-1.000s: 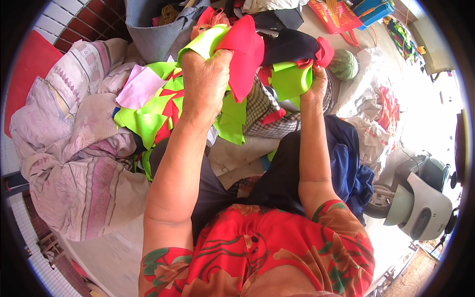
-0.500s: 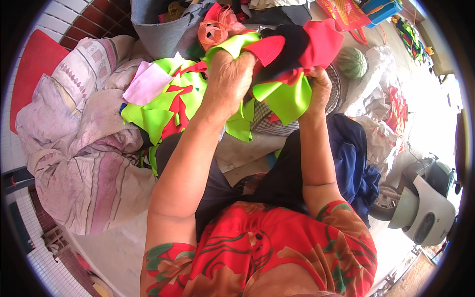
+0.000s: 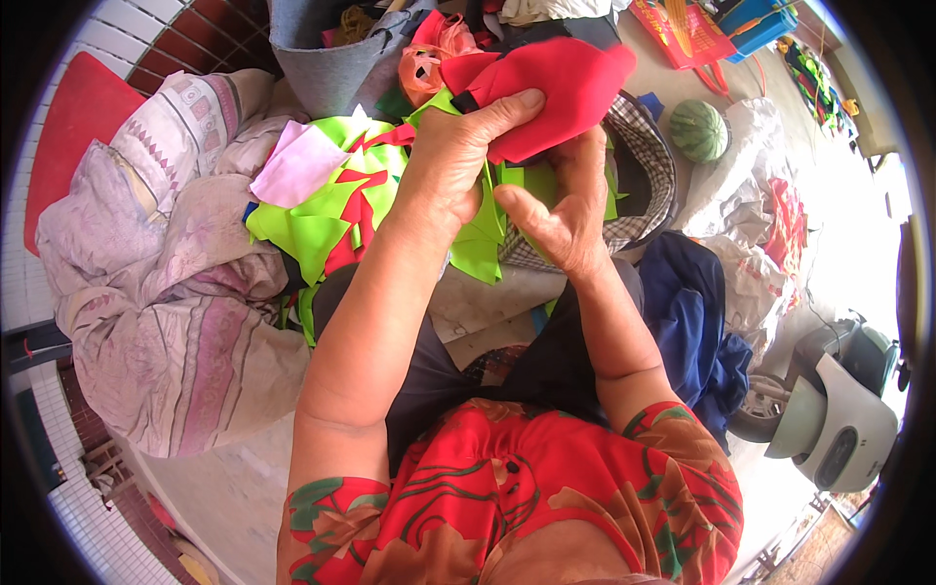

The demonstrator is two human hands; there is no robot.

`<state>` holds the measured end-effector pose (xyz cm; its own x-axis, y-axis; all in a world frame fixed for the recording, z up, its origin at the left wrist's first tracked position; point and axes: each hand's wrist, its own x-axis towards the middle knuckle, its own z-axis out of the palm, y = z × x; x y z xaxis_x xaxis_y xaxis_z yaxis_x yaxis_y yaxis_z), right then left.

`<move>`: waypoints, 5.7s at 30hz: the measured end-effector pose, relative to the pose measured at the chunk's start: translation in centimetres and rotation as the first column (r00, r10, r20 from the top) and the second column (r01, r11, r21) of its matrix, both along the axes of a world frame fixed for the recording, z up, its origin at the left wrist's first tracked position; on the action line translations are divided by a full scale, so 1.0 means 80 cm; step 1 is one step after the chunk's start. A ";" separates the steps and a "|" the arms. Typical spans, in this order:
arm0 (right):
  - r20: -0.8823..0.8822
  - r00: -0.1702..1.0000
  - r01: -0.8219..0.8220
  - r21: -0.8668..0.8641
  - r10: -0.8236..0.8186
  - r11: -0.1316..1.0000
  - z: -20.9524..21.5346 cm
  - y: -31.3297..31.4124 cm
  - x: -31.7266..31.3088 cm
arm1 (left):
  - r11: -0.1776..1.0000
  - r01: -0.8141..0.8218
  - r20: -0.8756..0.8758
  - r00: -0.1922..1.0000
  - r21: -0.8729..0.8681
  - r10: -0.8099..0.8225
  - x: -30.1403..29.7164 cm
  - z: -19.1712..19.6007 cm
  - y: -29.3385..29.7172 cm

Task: The person sits on the floor and repeatedly picks up small pieces of colorful fabric, folds them by hand, and places them into a woven basket. The person handles the fabric pieces one at a time, folding each piece before adding it to the basket.

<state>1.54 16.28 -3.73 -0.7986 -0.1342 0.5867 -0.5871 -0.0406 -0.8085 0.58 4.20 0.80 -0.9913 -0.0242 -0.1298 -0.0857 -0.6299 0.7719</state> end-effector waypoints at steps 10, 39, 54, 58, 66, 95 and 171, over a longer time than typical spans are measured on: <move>-0.156 0.986 0.007 -0.309 -0.058 0.951 -0.015 0.009 -0.015 | 0.978 -0.158 0.149 0.979 0.137 0.137 -0.013 -0.002 -0.029; 0.389 0.886 0.352 -0.210 -0.253 0.912 -0.105 0.090 -0.083 | 0.861 -0.274 -0.004 0.953 -0.428 0.301 0.025 0.025 -0.180; 0.342 0.867 -0.126 -0.554 0.363 0.823 -0.068 -0.010 -0.020 | 0.985 0.043 0.256 0.967 -0.168 0.001 0.010 0.031 -0.119; 0.321 0.864 -0.128 -0.605 0.387 0.786 -0.061 0.000 -0.028 | 0.982 0.047 0.262 0.965 -0.183 0.003 0.014 0.030 -0.121; 0.445 0.798 -0.155 -0.500 0.406 0.852 -0.071 -0.012 -0.018 | 0.962 0.095 0.217 0.975 -0.256 -0.039 0.007 0.028 -0.101; 0.431 0.755 -0.031 -0.729 0.494 0.684 -0.019 -0.011 0.009 | 0.602 -0.028 -0.086 0.994 -0.798 -0.068 0.003 0.015 -0.037; 0.239 0.769 0.151 0.834 -0.593 0.531 -0.141 0.205 0.191 | 0.642 -0.612 -0.820 0.020 -0.462 -0.572 0.140 0.265 0.081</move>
